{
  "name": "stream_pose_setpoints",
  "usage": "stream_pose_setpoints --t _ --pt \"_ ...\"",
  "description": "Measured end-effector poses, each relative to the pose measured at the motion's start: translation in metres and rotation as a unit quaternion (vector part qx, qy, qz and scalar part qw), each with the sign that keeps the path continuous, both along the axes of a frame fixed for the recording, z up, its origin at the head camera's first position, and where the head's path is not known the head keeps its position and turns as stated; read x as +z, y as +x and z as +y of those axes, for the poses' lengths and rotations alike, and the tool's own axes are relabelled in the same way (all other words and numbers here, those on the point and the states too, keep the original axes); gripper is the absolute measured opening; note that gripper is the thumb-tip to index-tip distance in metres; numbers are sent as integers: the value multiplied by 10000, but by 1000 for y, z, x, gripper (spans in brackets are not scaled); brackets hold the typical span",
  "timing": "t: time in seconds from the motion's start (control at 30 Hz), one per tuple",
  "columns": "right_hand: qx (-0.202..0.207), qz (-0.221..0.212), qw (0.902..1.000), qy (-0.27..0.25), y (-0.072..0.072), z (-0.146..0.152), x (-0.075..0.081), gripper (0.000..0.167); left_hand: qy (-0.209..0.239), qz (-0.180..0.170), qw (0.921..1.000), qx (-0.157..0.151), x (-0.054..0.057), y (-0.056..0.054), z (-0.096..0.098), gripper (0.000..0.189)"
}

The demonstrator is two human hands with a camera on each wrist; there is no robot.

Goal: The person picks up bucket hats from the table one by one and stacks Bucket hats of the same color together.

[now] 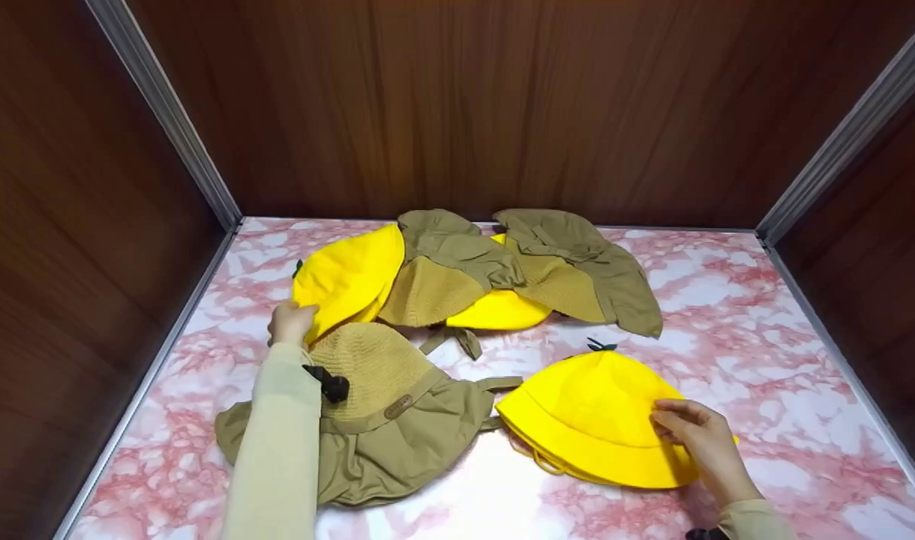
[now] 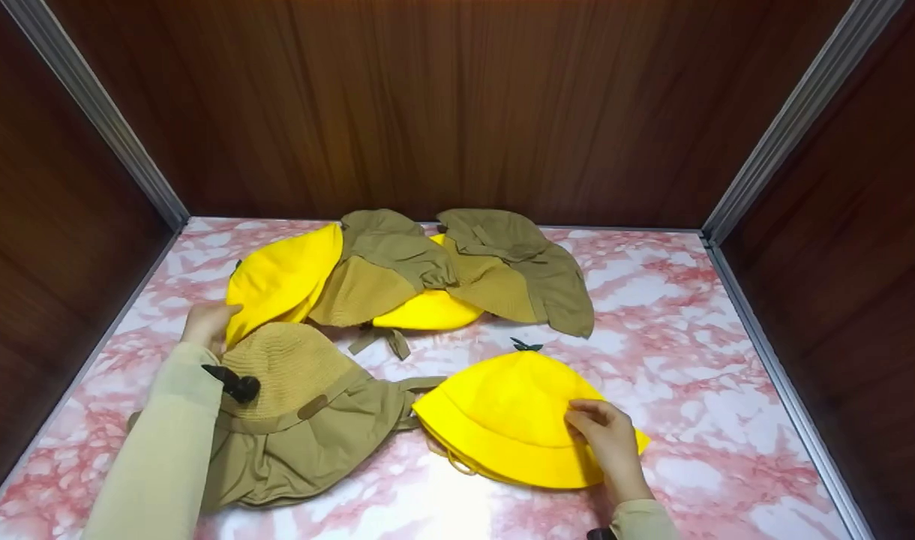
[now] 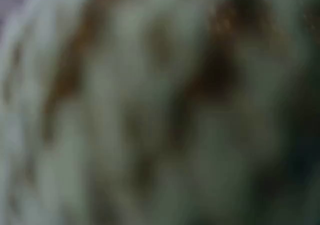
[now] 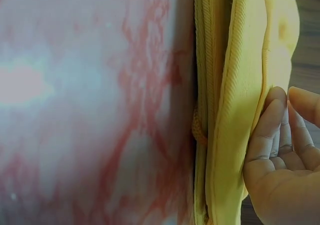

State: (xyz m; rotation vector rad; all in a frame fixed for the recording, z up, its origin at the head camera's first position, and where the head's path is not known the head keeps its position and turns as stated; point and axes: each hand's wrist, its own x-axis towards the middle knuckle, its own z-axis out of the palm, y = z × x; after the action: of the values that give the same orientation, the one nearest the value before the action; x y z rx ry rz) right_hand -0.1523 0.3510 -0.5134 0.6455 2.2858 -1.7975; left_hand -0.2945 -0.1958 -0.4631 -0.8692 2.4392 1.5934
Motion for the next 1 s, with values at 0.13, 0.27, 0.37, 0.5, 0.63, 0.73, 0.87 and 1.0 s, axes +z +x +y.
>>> stream_pose_setpoints --t 0.13,0.27,0.37,0.5,0.63,0.73,0.87,1.0 --pt "1 -94 10000 3 0 1 0 35 -210 -156 9996 -42 -12 2 -4 60" --pt "-16 -139 9999 -1 -1 1 -1 35 -416 -178 9986 -266 -20 4 -4 63" --pt "-19 -134 9999 34 -1 1 -2 36 -415 -132 9981 -446 -23 6 -2 64" --pt "0 -106 9999 39 -1 1 -2 37 -199 117 9989 -399 -24 11 2 65" --pt "0 -99 9999 40 -2 0 -3 36 177 440 9988 -117 -23 13 4 63" --pt "56 -49 10000 60 -2 0 -3 37 631 617 9961 81 -23 10 6 58" --pt "197 7 9998 95 -2 1 -2 38 1455 908 9848 267 -21 5 12 57" --pt "294 -63 9994 182 -4 -1 2 39 2429 1334 9600 392 -15 0 20 66"
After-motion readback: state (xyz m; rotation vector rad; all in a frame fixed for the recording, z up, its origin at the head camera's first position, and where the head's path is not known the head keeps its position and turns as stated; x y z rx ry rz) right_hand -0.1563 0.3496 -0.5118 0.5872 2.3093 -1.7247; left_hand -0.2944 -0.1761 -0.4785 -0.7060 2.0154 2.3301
